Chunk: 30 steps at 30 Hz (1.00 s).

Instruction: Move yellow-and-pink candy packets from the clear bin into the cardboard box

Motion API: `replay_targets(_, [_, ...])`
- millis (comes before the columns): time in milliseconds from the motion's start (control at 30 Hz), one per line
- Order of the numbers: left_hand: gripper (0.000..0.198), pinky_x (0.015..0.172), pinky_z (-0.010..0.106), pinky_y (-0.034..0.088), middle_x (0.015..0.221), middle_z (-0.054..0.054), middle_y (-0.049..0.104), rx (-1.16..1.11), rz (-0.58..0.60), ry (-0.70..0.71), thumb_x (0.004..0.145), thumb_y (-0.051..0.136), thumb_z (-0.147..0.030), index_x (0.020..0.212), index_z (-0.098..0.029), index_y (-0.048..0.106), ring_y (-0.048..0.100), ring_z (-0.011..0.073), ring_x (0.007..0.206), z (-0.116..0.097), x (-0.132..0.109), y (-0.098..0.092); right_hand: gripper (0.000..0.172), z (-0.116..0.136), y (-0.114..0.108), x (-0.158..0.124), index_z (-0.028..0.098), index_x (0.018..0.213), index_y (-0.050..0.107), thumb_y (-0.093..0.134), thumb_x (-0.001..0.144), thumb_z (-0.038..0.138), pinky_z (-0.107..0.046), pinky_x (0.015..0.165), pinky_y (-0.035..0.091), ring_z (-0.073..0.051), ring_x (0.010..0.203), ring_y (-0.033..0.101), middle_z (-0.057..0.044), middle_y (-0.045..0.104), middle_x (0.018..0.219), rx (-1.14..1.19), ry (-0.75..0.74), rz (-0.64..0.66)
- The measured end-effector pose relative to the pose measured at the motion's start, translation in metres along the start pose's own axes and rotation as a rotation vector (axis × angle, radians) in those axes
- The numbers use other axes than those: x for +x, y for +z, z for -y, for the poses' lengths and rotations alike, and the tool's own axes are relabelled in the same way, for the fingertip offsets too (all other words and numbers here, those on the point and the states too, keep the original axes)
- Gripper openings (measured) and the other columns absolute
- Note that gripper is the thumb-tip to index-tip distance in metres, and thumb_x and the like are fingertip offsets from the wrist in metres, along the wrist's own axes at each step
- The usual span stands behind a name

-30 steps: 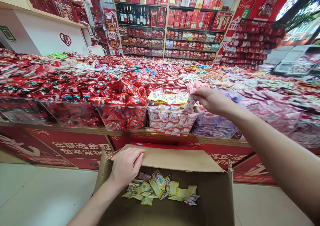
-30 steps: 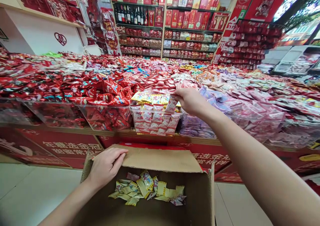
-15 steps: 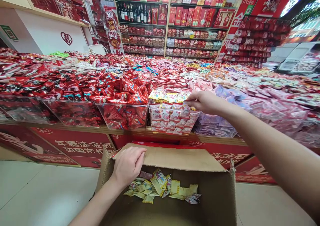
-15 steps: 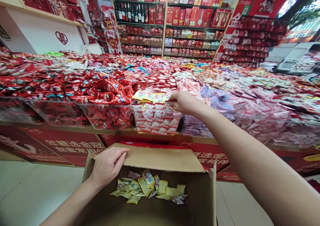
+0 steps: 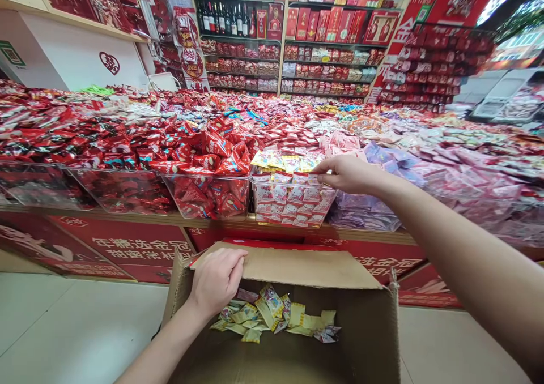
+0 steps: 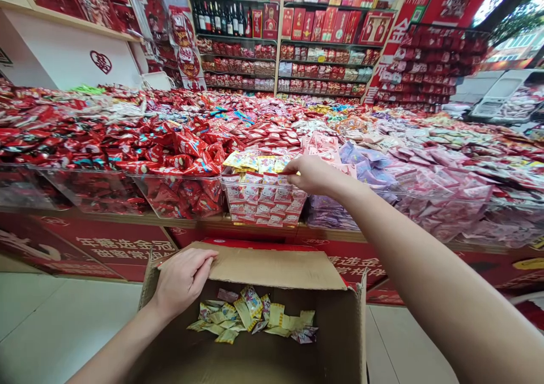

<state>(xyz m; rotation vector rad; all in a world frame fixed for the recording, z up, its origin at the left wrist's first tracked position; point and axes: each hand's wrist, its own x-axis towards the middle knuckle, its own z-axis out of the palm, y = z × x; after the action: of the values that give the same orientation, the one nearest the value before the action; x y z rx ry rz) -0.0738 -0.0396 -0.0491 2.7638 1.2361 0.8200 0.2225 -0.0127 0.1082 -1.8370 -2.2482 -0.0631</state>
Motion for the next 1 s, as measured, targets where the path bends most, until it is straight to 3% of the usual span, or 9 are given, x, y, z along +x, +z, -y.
replay_targets(167, [0.019,0.068,0.03,0.042,0.079,0.004,0.064,0.006,-0.017,0.014,0.081,0.04,-0.022,0.089,-0.019,0.057,0.057,0.0175,0.073,0.001,0.0,0.001,0.025,0.005,-0.002,0.0,0.018,0.09,0.064,0.048,0.07,0.017,-0.027,0.064,0.044,-0.015,0.069,0.059,-0.003,0.067,0.079,0.022,0.002,-0.099])
replay_targets(300, [0.02,0.069,0.029,0.042,0.078,0.004,0.064,0.008,-0.009,0.021,0.08,0.041,-0.022,0.09,-0.018,0.058,0.057,0.0172,0.073,-0.001,0.0,0.001,0.021,0.025,-0.004,-0.041,0.017,0.088,0.063,0.05,0.073,0.024,-0.027,0.061,0.044,-0.014,0.065,0.057,-0.003,0.065,0.075,0.217,-0.05,-0.286])
replay_targets(400, [0.021,0.072,0.029,0.042,0.081,0.004,0.065,-0.003,-0.013,0.017,0.08,0.041,-0.023,0.09,-0.018,0.059,0.057,0.0173,0.076,-0.004,0.0,0.002,0.018,0.043,0.016,-0.09,0.019,0.084,0.062,0.049,0.074,0.027,-0.024,0.057,0.044,-0.013,0.063,0.057,-0.002,0.064,0.072,0.484,-0.128,0.022])
replay_targets(533, [0.021,0.073,0.029,0.042,0.084,0.003,0.066,-0.011,0.002,-0.014,0.08,0.042,-0.025,0.09,-0.019,0.059,0.057,0.0176,0.079,-0.005,0.001,0.007,0.023,0.057,0.096,-0.147,0.021,0.088,0.062,0.042,0.077,0.019,-0.021,0.053,0.044,-0.011,0.06,0.058,0.0,0.065,0.073,0.642,-0.065,0.721])
replay_targets(600, [0.022,0.073,0.029,0.042,0.083,0.003,0.066,-0.011,0.003,-0.015,0.08,0.041,-0.025,0.09,-0.019,0.059,0.057,0.0177,0.078,-0.005,0.001,0.008,0.021,0.056,0.152,-0.163,0.018,0.086,0.064,0.047,0.072,0.016,-0.023,0.06,0.044,-0.015,0.07,0.059,-0.005,0.066,0.078,0.41,0.116,0.87])
replay_targets(633, [0.022,0.073,0.029,0.041,0.083,0.003,0.066,-0.012,-0.002,-0.013,0.08,0.041,-0.025,0.091,-0.018,0.059,0.057,0.0178,0.078,-0.005,0.002,0.009,0.021,0.055,0.178,-0.167,0.017,0.085,0.065,0.05,0.07,0.015,-0.025,0.063,0.044,-0.018,0.075,0.06,-0.008,0.066,0.083,0.249,0.273,0.912])
replay_targets(767, [0.022,0.073,0.029,0.041,0.083,0.002,0.066,-0.008,-0.021,-0.007,0.079,0.041,-0.024,0.091,-0.019,0.059,0.057,0.0179,0.078,-0.006,0.001,0.01,0.03,0.053,0.256,-0.173,0.007,0.096,0.062,0.046,0.07,0.009,-0.035,0.067,0.042,-0.029,0.092,0.055,-0.02,0.06,0.099,0.048,0.469,0.937])
replay_targets(867, [0.022,0.072,0.029,0.041,0.083,0.002,0.066,-0.004,-0.015,-0.006,0.079,0.042,-0.024,0.091,-0.019,0.06,0.057,0.0175,0.077,-0.007,-0.002,0.011,0.033,0.057,0.284,-0.178,0.004,0.098,0.06,0.04,0.072,0.006,-0.042,0.071,0.039,-0.033,0.1,0.048,-0.022,0.058,0.103,-0.041,0.531,0.933])
replay_targets(1000, [0.022,0.071,0.029,0.042,0.079,0.003,0.066,0.001,-0.027,-0.012,0.079,0.042,-0.024,0.09,-0.018,0.06,0.057,0.017,0.074,-0.007,-0.004,0.012,0.032,0.061,0.296,-0.184,0.005,0.095,0.062,0.039,0.073,0.006,-0.047,0.078,0.032,-0.032,0.102,0.046,-0.022,0.058,0.103,-0.077,0.538,0.898])
